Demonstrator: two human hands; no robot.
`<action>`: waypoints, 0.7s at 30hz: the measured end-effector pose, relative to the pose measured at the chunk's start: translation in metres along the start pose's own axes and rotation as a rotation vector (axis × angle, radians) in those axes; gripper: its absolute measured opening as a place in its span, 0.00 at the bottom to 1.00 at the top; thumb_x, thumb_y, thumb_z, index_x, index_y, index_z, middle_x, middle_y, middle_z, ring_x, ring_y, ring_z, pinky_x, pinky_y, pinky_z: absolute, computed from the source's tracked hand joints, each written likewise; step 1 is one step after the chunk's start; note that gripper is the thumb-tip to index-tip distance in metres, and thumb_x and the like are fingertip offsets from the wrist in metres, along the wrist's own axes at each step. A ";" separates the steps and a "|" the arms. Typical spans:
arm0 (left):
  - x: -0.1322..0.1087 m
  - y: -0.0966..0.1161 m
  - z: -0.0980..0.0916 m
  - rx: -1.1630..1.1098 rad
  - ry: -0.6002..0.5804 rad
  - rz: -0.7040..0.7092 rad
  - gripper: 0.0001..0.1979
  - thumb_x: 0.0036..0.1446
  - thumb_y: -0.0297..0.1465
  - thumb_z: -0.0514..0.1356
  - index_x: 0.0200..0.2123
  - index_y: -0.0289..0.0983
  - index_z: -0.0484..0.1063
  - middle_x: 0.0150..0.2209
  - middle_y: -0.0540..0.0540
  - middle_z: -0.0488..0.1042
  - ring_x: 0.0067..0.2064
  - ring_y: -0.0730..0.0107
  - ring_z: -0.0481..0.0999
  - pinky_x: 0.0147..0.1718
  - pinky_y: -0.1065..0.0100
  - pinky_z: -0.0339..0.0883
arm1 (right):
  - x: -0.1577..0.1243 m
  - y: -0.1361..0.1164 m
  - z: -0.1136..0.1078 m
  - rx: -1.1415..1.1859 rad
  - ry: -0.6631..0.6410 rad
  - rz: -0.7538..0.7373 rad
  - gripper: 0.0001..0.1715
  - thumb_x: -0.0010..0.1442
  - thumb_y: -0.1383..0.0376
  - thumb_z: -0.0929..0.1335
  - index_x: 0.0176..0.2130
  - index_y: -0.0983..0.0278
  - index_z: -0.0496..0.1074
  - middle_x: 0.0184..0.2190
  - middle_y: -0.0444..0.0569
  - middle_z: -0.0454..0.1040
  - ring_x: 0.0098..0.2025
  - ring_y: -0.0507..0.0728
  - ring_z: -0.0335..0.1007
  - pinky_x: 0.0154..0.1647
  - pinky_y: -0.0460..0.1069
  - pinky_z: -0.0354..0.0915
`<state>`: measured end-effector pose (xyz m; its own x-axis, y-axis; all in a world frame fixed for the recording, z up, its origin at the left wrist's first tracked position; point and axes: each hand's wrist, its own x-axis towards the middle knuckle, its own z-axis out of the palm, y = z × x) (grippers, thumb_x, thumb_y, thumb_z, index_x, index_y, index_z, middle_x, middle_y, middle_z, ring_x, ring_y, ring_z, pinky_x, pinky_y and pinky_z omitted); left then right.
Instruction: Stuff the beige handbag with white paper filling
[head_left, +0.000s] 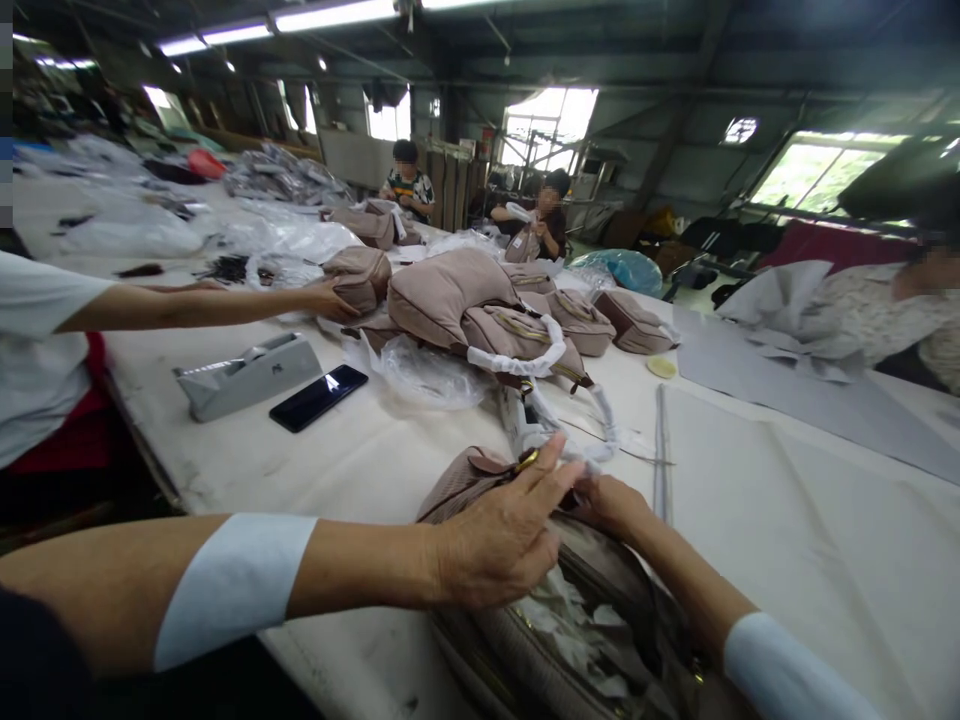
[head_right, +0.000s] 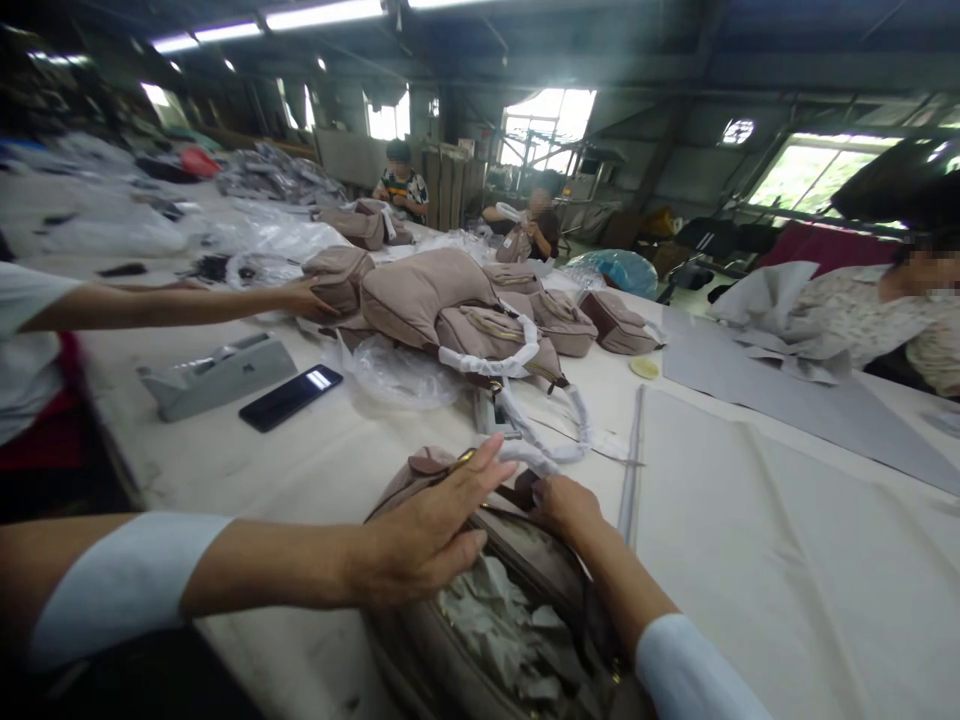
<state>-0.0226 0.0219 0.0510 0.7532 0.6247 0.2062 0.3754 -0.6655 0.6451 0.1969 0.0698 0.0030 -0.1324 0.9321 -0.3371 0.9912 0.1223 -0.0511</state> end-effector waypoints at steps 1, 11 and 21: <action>0.000 0.000 -0.001 -0.073 0.043 -0.024 0.33 0.56 0.27 0.49 0.65 0.27 0.46 0.69 0.36 0.34 0.69 0.61 0.36 0.66 0.58 0.41 | -0.002 0.001 -0.014 0.019 -0.015 -0.005 0.09 0.53 0.64 0.65 0.33 0.64 0.73 0.28 0.48 0.74 0.31 0.54 0.70 0.28 0.45 0.58; 0.000 0.012 -0.002 -0.540 0.274 -0.165 0.32 0.65 0.46 0.40 0.66 0.33 0.45 0.68 0.44 0.48 0.68 0.65 0.47 0.67 0.61 0.39 | -0.083 -0.070 -0.089 0.170 -0.136 -0.100 0.12 0.48 0.62 0.65 0.18 0.63 0.61 0.14 0.42 0.61 0.17 0.49 0.56 0.16 0.45 0.49; 0.008 0.014 -0.003 -0.307 0.131 -0.035 0.28 0.65 0.40 0.43 0.62 0.28 0.54 0.63 0.36 0.59 0.64 0.61 0.57 0.64 0.60 0.49 | -0.087 -0.135 0.012 -0.206 -0.266 -0.391 0.20 0.40 0.77 0.72 0.38 0.74 0.77 0.38 0.64 0.77 0.43 0.70 0.74 0.44 0.58 0.70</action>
<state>-0.0131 0.0190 0.0643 0.6593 0.7056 0.2598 0.2051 -0.5011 0.8408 0.0746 -0.0317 0.0275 -0.4638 0.6874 -0.5589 0.8444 0.5338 -0.0442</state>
